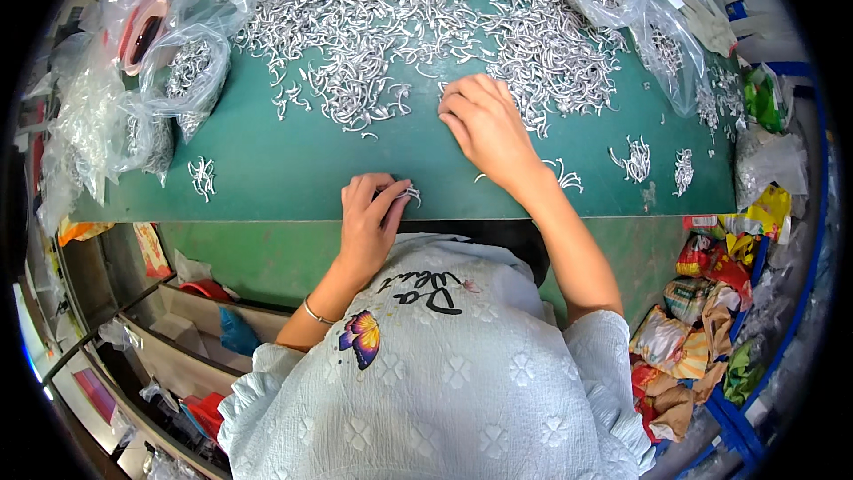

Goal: The person sorts through a large pile of small, curved silver metal parts by hand on a green work table. They pick individual components from the central pile and group them together near the edge of the table.

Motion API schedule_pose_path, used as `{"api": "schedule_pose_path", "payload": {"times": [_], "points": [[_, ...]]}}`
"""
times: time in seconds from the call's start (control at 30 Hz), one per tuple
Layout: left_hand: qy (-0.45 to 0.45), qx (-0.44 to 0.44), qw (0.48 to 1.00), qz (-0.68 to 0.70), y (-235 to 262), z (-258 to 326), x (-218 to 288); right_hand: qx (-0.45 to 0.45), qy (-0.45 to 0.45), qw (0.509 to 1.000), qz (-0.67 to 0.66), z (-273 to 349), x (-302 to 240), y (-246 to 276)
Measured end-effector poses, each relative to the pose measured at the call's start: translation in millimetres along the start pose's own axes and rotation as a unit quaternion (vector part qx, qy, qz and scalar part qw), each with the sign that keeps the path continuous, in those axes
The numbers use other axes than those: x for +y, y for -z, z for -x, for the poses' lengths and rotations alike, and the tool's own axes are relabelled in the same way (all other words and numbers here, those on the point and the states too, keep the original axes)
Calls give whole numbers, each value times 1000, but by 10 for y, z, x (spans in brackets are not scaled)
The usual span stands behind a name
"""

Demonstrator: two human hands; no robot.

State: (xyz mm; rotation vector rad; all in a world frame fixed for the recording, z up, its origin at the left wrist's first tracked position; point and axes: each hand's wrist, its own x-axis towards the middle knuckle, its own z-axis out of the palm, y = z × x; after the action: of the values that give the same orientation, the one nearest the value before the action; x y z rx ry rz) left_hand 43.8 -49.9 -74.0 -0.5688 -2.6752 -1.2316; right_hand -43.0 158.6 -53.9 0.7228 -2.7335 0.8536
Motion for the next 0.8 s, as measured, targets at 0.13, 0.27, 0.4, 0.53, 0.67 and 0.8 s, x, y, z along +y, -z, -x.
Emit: {"api": "schedule_pose_path", "payload": {"times": [0.13, 0.27, 0.4, 0.53, 0.67, 0.8], "points": [[-7, -4, 1000, 2, 7, -17, -7, -28, -36, 999, 25, 28, -157, 130], [-10, -11, 1000, 3, 11, -15, -10, 18, -124, 992, -10, 134, -218, 247], [-17, -16, 1000, 6, 8, -49, 3, 22, -112, 993, 42, 101, -154, -44], [-1, -48, 999, 7, 3, -13, -23, -24, -65, 997, 38, 114, -240, -201], [-28, 4, 999, -28, 4, -57, 46, -148, -47, 981, -117, 228, -344, -40], [-46, -62, 996, -45, 40, -152, 94, 42, -93, 994, -34, 5, -113, 7]]}}
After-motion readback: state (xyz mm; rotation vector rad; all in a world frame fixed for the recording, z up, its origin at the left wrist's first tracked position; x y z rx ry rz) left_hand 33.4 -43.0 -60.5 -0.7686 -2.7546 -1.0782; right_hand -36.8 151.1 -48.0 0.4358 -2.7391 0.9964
